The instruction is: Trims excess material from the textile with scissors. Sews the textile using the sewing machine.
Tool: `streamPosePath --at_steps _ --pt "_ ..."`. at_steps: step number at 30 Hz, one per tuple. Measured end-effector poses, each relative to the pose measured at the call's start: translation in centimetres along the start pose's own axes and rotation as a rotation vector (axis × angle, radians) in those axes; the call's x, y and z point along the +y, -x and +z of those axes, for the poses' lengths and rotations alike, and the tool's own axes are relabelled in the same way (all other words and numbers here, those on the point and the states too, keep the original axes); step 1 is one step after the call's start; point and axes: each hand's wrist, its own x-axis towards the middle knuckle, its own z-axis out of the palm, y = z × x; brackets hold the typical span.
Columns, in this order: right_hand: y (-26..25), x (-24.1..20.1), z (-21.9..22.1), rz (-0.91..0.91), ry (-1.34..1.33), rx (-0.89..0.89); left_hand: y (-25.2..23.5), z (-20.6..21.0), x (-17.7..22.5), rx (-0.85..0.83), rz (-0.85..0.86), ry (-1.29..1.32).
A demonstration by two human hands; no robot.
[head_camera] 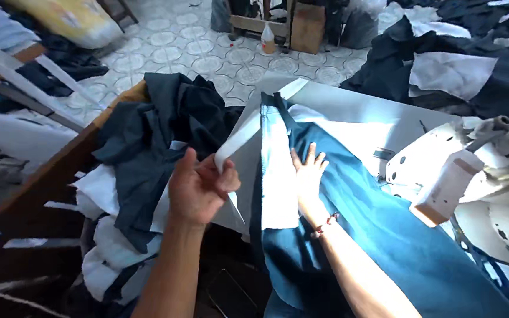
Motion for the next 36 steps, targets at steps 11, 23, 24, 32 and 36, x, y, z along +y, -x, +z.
streamPosePath --at_steps 11,23,24,32,36 --pt "3.1 -3.4 1.7 -0.117 -0.397 -0.400 -3.5 0.2 -5.0 -0.061 0.065 -1.563" --pt "16.7 7.2 -5.8 -0.631 -0.574 0.157 -8.3 -6.9 -2.1 -0.058 -0.440 -1.842" --pt "19.1 9.7 -7.2 -0.566 -0.601 0.278 -8.3 -5.4 -1.5 -0.097 -0.470 -1.891" --pt "26.3 25.1 -15.4 0.294 0.024 0.687 2.6 22.2 -11.8 -0.870 0.637 -1.270" --pt "24.1 26.8 -16.3 0.411 0.043 0.422 4.1 26.8 -22.2 -1.085 0.321 -1.122"
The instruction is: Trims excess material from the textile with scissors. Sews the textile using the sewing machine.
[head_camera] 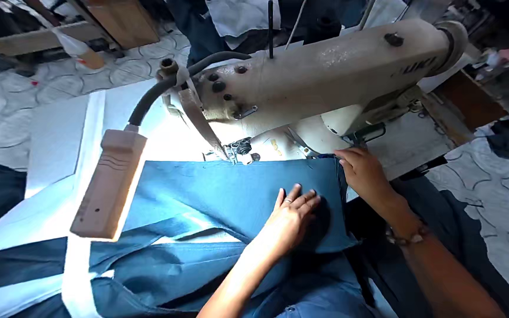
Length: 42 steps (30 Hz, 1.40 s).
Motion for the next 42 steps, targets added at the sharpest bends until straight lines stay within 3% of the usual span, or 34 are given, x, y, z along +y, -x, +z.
streamPosePath --at_steps 4,9,11,14,19,23,27,31,34,39,42 --pt "-0.4 0.7 0.0 0.014 0.050 -0.181 2.5 1.0 -2.5 0.116 -0.262 -0.368" --pt "0.2 1.3 1.4 -0.115 0.117 -0.038 4.7 -0.8 -3.4 0.147 -0.446 -0.470" --pt "0.5 1.1 1.8 -0.119 0.138 -0.055 4.4 -0.7 -3.2 0.181 -0.408 -0.450" --pt "0.8 1.1 1.8 -0.092 0.162 -0.094 3.7 -0.2 -2.0 0.279 -0.199 -0.345" --pt "1.0 1.8 1.2 -0.125 0.162 -0.116 2.9 -0.1 1.0 -0.112 -0.110 -0.211" --pt "0.7 1.7 0.6 -0.124 0.178 -0.201 1.5 0.8 0.6 0.082 0.025 -0.258" --pt "-0.1 2.0 -0.1 -0.149 0.154 -0.161 0.8 -2.2 2.0 0.019 -0.067 -0.095" --pt "0.6 1.8 -3.6 0.063 -0.072 -0.259 0.5 -4.4 1.8 -0.011 -0.248 0.077" --pt "3.8 2.9 -6.3 0.203 -0.325 -0.265 0.1 -3.4 2.0 0.055 -0.163 -0.011" --pt "12.2 5.2 -6.9 0.191 -0.885 -0.245 -2.2 -0.3 0.7 -0.112 -0.131 -0.054" --pt "15.4 4.8 -6.2 0.163 -1.061 -0.299 -3.5 1.1 -0.1 -0.022 -0.084 -0.120"
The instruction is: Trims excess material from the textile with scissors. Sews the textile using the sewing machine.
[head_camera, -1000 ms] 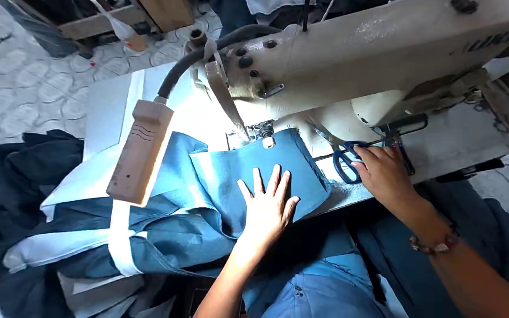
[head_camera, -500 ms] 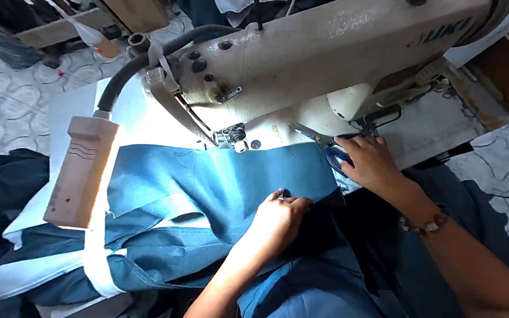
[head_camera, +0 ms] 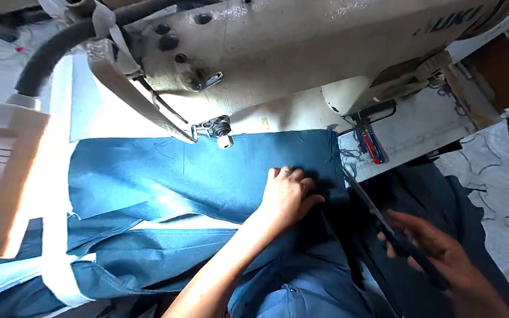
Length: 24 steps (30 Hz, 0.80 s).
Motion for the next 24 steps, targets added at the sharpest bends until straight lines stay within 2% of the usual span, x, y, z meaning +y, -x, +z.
streamPosePath --at_steps 5,9,13,16,19,24 --pt "0.9 1.7 2.4 0.038 -0.286 -0.049 0.2 0.6 -2.9 -0.026 -0.138 -0.066" --pt "0.3 2.6 3.5 0.074 -0.349 -0.160 4.5 -1.2 -5.0 0.062 -0.305 -0.155" --pt "-0.7 4.7 4.7 0.135 -0.406 -0.299 7.5 -2.8 -5.5 0.030 -0.480 -0.189" --pt "-1.3 5.9 5.0 0.189 -0.410 -0.358 7.7 -2.7 -5.5 0.024 -0.494 -0.198" --pt "-1.5 6.4 5.2 0.229 -0.378 -0.317 7.6 -2.6 -5.5 0.031 -0.485 -0.196" --pt "-2.7 6.3 5.8 0.135 -0.164 -0.296 7.6 -2.3 -5.5 0.050 -0.486 -0.227"
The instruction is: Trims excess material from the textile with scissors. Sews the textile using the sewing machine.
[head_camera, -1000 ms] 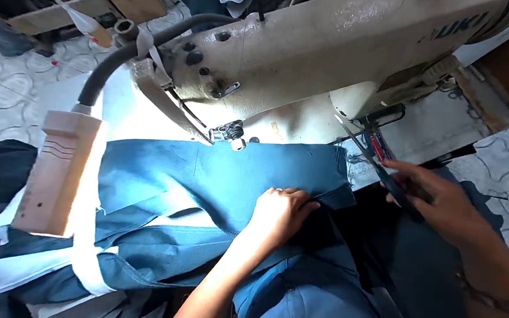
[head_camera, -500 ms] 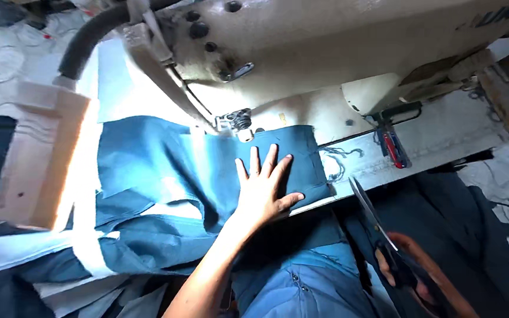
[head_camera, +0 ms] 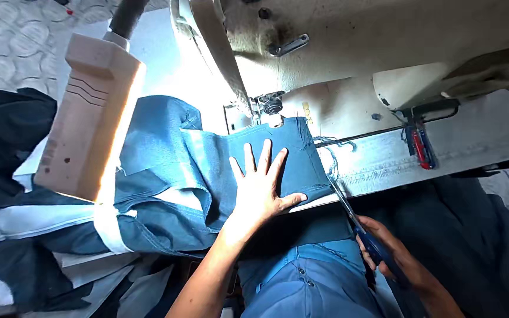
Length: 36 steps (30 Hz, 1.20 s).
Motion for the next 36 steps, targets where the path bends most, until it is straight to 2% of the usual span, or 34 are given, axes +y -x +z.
streamPosePath --at_steps 8,13,16,19,20,22,24,27,29,32,36 --pt "-2.5 -1.7 -0.5 -0.021 0.249 0.038 0.1 0.4 -0.1 0.040 0.017 -0.002" --pt "-2.2 -1.7 -0.6 -0.030 0.301 0.161 0.0 0.3 -0.1 0.033 0.011 -0.008" --pt "-1.3 -1.1 -0.3 -0.032 0.144 0.307 0.0 0.5 -0.2 0.047 0.019 -0.007" --pt "-1.2 -1.4 0.9 -0.097 -0.212 0.460 0.0 0.4 0.1 0.038 0.013 -0.005" --pt "-1.1 -1.7 1.1 -0.121 -0.271 0.430 0.0 0.4 0.1 0.045 0.015 -0.003" --pt "-1.3 -2.4 0.9 -0.108 -0.271 0.261 -0.1 0.1 0.3 0.024 0.011 0.002" --pt "-2.5 -3.5 0.9 -0.033 -0.091 0.140 -0.1 -0.1 0.4 -0.001 0.023 -0.004" --pt "-5.6 -5.8 1.3 0.037 0.282 0.059 -0.2 -0.3 0.6 -0.025 0.034 -0.003" --pt "-7.3 -7.3 1.5 0.138 0.300 0.024 -0.2 -0.4 0.6 -0.027 0.033 0.003" --pt "-7.7 -7.6 1.0 0.224 0.131 0.197 -0.2 -0.4 0.6 -0.035 0.029 0.004" --pt "-4.8 -6.7 0.8 0.131 0.115 0.590 -0.1 -0.3 0.9 -0.024 0.008 -0.014"
